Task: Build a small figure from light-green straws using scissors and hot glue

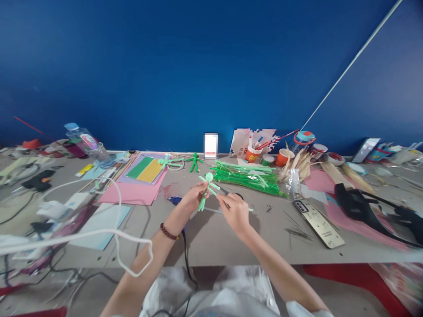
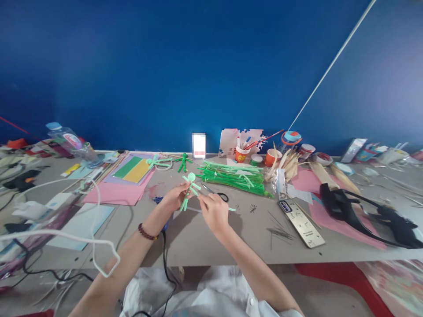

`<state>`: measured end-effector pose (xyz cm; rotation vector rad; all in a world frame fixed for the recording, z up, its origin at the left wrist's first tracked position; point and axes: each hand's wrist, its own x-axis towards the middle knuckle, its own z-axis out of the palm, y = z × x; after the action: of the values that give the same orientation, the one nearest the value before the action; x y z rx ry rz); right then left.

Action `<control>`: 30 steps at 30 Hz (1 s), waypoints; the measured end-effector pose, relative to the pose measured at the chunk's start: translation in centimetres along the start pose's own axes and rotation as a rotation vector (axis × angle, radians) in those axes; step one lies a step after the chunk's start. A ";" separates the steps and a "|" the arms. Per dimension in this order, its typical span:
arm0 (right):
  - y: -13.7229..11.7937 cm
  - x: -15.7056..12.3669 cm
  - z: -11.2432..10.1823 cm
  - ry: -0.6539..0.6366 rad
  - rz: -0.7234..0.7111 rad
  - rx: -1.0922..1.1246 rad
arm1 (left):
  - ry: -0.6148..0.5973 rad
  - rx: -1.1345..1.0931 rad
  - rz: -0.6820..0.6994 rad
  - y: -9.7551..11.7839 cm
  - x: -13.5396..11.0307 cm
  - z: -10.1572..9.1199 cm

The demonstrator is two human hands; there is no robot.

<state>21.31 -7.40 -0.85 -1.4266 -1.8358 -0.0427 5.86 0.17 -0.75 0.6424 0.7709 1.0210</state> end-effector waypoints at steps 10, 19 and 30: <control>1.9 1.4 0.2 -0.106 0.286 0.407 | -0.073 -0.024 -0.094 0.3 -1.0 1.0; 0.6 2.7 0.6 -0.287 0.410 0.675 | 0.014 -0.004 0.048 -0.4 -1.0 1.4; 0.4 3.8 1.5 -0.218 0.658 0.941 | 0.028 -0.063 -0.020 -1.0 -0.5 1.3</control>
<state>20.64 -3.51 0.20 -1.2516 -1.1490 1.1766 7.23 -0.82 -0.61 0.5662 0.7651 1.0335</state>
